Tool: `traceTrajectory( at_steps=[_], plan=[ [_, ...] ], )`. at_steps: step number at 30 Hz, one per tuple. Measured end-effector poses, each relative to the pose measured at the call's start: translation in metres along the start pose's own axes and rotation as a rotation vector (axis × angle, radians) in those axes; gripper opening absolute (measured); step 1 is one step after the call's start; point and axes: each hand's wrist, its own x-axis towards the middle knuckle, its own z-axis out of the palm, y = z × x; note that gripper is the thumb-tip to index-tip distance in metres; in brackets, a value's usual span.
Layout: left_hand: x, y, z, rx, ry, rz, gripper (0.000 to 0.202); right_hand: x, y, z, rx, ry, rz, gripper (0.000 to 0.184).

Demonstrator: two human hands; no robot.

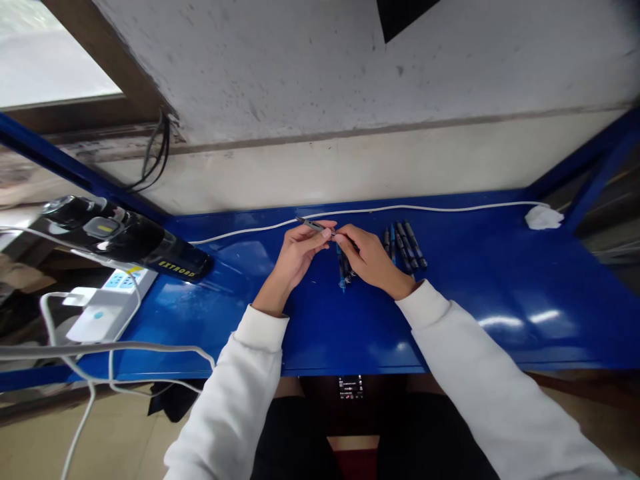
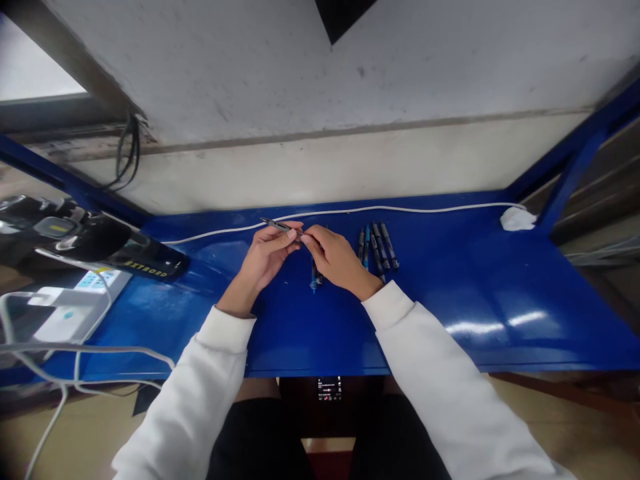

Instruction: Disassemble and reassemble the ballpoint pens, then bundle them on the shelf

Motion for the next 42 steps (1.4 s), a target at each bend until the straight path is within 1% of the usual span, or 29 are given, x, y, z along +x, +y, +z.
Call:
traceTrajectory(
  at_steps=[2, 5, 7, 9, 14, 18, 21, 24, 28, 32, 36, 38, 42],
  plan=[
    [-0.0003, 0.0000, 0.0002, 0.002, -0.012, -0.001, 0.032, -0.0001, 0.0001, -0.0004, -0.016, -0.002, 0.004, 0.036],
    [0.0002, -0.0013, 0.0014, -0.010, -0.007, -0.001, 0.031, -0.0008, -0.0001, -0.0007, 0.036, 0.016, 0.011, 0.027],
    [0.0007, -0.0022, 0.0020, -0.025, -0.003, -0.003, 0.032, -0.0008, -0.0002, -0.0006, 0.065, 0.034, 0.003, 0.025],
    [0.0009, -0.0025, 0.0021, -0.027, 0.001, -0.002, 0.032, -0.0003, -0.0004, -0.0007, 0.047, 0.028, -0.006, 0.024],
    [0.0002, -0.0008, 0.0014, -0.010, 0.004, 0.004, 0.032, 0.0002, -0.0008, -0.0006, -0.027, -0.017, 0.001, 0.035],
    [0.0000, -0.0007, 0.0025, -0.028, 0.003, -0.002, 0.032, -0.0006, 0.0013, -0.0007, 0.004, 0.021, 0.029, 0.025],
    [0.0003, -0.0011, 0.0029, -0.038, 0.012, -0.002, 0.033, 0.0001, 0.0021, -0.0013, -0.009, 0.027, 0.019, 0.028],
    [0.0008, -0.0016, 0.0018, -0.028, 0.026, 0.000, 0.033, 0.0007, 0.0016, -0.0011, -0.038, 0.005, 0.012, 0.037],
    [0.0017, -0.0028, 0.0000, -0.037, 0.027, -0.005, 0.033, -0.0003, 0.0015, -0.0003, -0.012, 0.018, 0.032, 0.029],
    [0.0018, -0.0025, 0.0010, -0.040, 0.031, -0.012, 0.033, -0.0005, 0.0015, -0.0018, -0.009, 0.018, 0.022, 0.027],
    [0.0012, -0.0001, 0.0029, -0.053, 0.038, 0.004, 0.029, 0.0010, 0.0005, -0.0032, -0.033, 0.028, 0.022, 0.033],
    [0.0011, 0.0007, 0.0033, -0.054, 0.046, 0.005, 0.031, 0.0015, 0.0000, -0.0029, -0.029, 0.038, 0.034, 0.039],
    [0.0017, 0.0000, 0.0036, -0.027, 0.053, 0.004, 0.034, 0.0015, -0.0029, -0.0024, 0.055, 0.012, 0.116, 0.046]
  ],
)
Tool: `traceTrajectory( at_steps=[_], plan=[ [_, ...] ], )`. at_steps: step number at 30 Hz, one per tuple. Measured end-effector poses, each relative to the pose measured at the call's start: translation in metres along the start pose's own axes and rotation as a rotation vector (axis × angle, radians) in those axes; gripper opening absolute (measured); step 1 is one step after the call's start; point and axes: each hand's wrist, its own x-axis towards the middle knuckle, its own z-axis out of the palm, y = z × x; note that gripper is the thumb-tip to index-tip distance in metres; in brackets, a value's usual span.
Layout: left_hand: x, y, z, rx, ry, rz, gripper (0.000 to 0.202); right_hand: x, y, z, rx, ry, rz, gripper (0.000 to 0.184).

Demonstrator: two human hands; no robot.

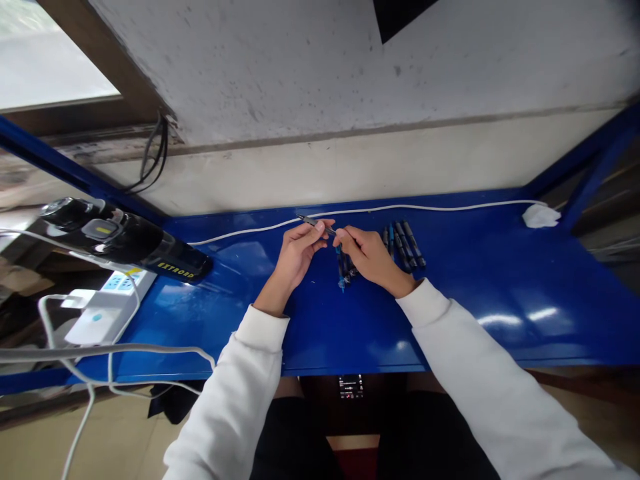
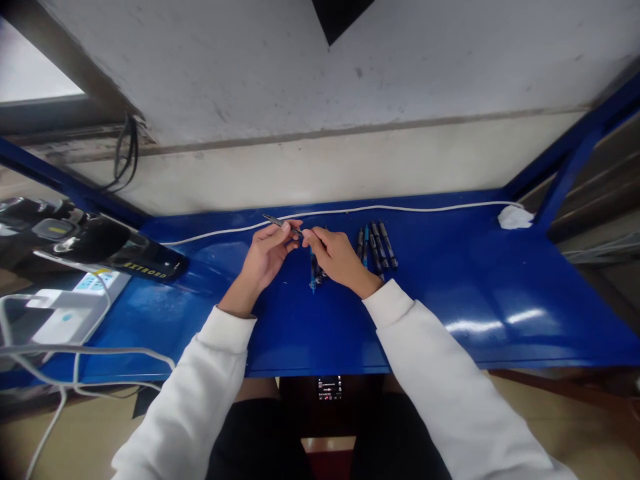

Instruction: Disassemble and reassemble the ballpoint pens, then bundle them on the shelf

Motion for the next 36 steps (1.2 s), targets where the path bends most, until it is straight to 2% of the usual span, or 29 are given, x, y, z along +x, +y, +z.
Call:
traceTrajectory(
  at_steps=[4, 10, 16, 25, 28, 36],
  plan=[
    [0.0006, -0.0009, -0.0002, -0.002, 0.025, 0.029, 0.032, 0.0002, -0.0041, -0.0007, 0.051, 0.049, 0.017, 0.037],
    [0.0001, 0.0006, -0.0007, -0.011, 0.014, 0.025, 0.032, 0.0010, -0.0026, -0.0007, 0.000, 0.032, 0.002, 0.050],
    [0.0007, 0.0007, -0.0005, -0.032, 0.015, 0.029, 0.034, 0.0008, 0.0010, 0.0014, 0.046, 0.111, 0.020, 0.033],
    [0.0007, 0.0009, -0.0020, -0.020, 0.021, 0.045, 0.032, 0.0012, -0.0040, -0.0003, 0.070, -0.005, 0.057, 0.046],
    [0.0022, -0.0010, -0.0028, -0.013, 0.011, 0.051, 0.034, 0.0017, -0.0054, -0.0003, 0.178, -0.014, 0.121, 0.052],
    [0.0013, -0.0001, -0.0037, 0.017, -0.036, 0.069, 0.035, 0.0060, -0.0034, 0.0005, 0.664, -0.121, 0.366, 0.060]
  ],
)
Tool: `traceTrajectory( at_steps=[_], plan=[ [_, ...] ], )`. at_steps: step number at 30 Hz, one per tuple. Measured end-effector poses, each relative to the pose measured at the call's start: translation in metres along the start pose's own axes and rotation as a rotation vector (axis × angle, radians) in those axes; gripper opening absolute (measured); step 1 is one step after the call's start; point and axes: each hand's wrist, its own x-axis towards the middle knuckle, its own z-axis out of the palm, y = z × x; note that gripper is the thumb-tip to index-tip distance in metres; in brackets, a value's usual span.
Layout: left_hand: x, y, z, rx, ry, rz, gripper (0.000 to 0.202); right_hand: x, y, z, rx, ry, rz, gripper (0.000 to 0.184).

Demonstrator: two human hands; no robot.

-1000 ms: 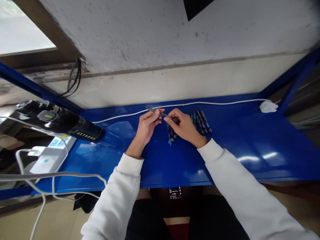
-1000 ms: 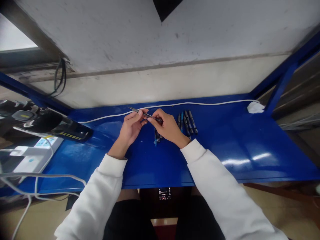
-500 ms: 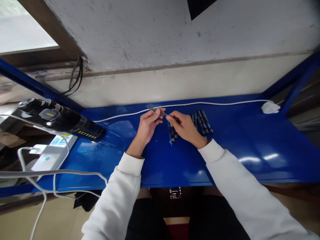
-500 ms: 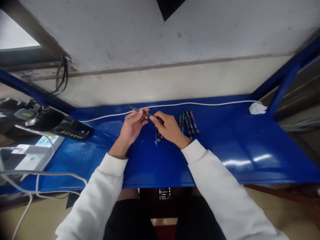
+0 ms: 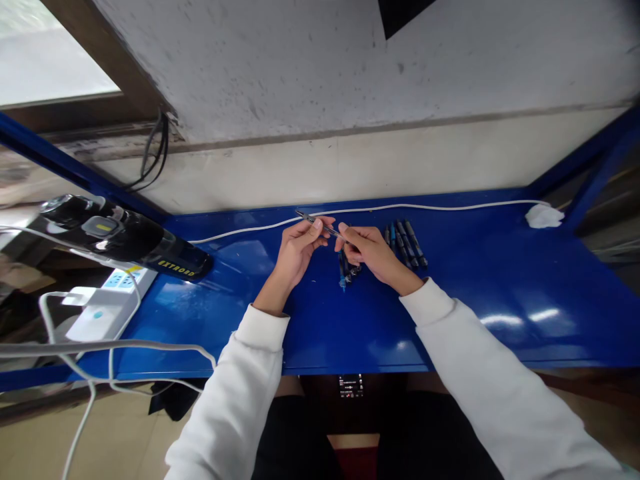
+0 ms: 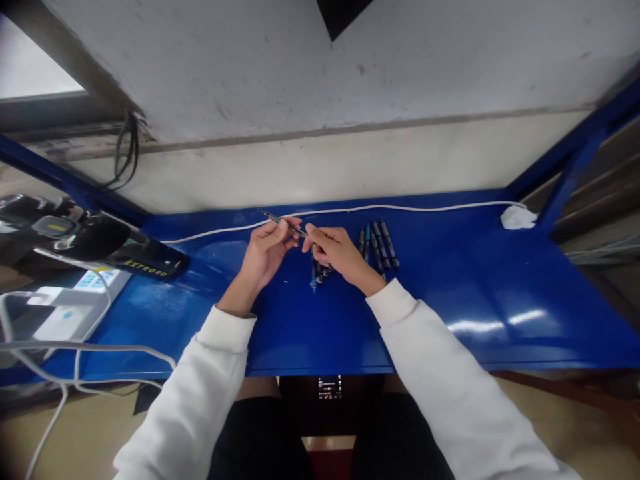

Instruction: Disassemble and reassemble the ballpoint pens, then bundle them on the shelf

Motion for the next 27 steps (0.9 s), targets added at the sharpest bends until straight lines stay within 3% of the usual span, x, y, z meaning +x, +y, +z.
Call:
traceTrajectory(
  at_steps=[6, 13, 22, 27],
  plan=[
    [-0.001, 0.002, 0.005, -0.001, 0.018, 0.009, 0.033, 0.002, -0.003, -0.001, 0.219, 0.060, 0.028, 0.049],
    [0.001, -0.001, 0.007, 0.018, 0.089, 0.019, 0.031, 0.003, -0.009, -0.002, 0.158, 0.301, -0.129, 0.042],
    [0.000, -0.007, 0.003, 0.241, 0.052, 0.212, 0.029, 0.006, -0.006, -0.003, 0.424, 0.272, 0.053, 0.047],
    [0.002, -0.012, 0.004, 0.311, 0.079, 0.168, 0.036, 0.012, -0.011, -0.017, 0.571, 0.369, -0.019, 0.047]
  ],
)
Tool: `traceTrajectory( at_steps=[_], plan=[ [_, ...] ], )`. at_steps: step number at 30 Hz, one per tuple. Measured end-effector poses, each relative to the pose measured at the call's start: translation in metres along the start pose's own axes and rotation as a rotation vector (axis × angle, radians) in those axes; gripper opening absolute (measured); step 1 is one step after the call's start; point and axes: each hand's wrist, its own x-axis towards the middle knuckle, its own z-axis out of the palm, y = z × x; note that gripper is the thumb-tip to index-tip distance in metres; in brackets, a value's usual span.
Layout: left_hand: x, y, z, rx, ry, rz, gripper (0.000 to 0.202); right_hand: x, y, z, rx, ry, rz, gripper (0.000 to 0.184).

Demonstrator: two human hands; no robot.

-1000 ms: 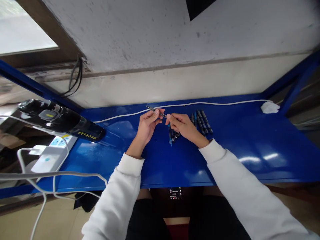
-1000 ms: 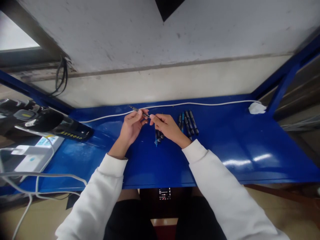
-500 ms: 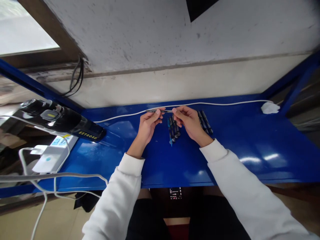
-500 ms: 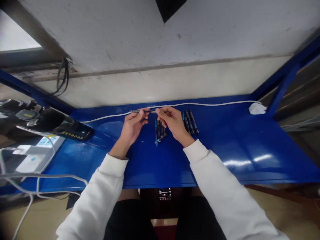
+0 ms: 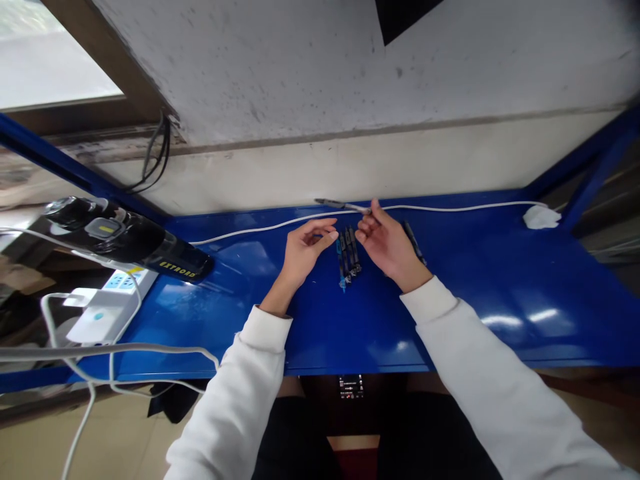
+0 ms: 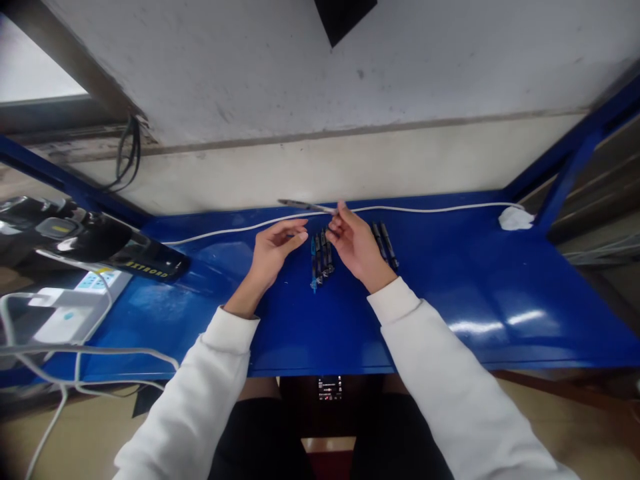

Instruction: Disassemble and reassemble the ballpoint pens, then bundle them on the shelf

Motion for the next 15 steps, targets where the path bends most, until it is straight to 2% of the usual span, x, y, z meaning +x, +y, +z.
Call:
traceTrajectory(
  at_steps=[6, 15],
  plan=[
    [0.005, -0.007, -0.008, -0.005, 0.175, -0.035, 0.026, 0.008, -0.016, -0.012, -0.095, 0.063, -0.091, 0.052],
    [0.008, -0.006, -0.014, -0.080, 0.219, -0.116, 0.031, 0.009, -0.007, -0.010, -0.030, 0.078, -0.079, 0.064]
  ],
)
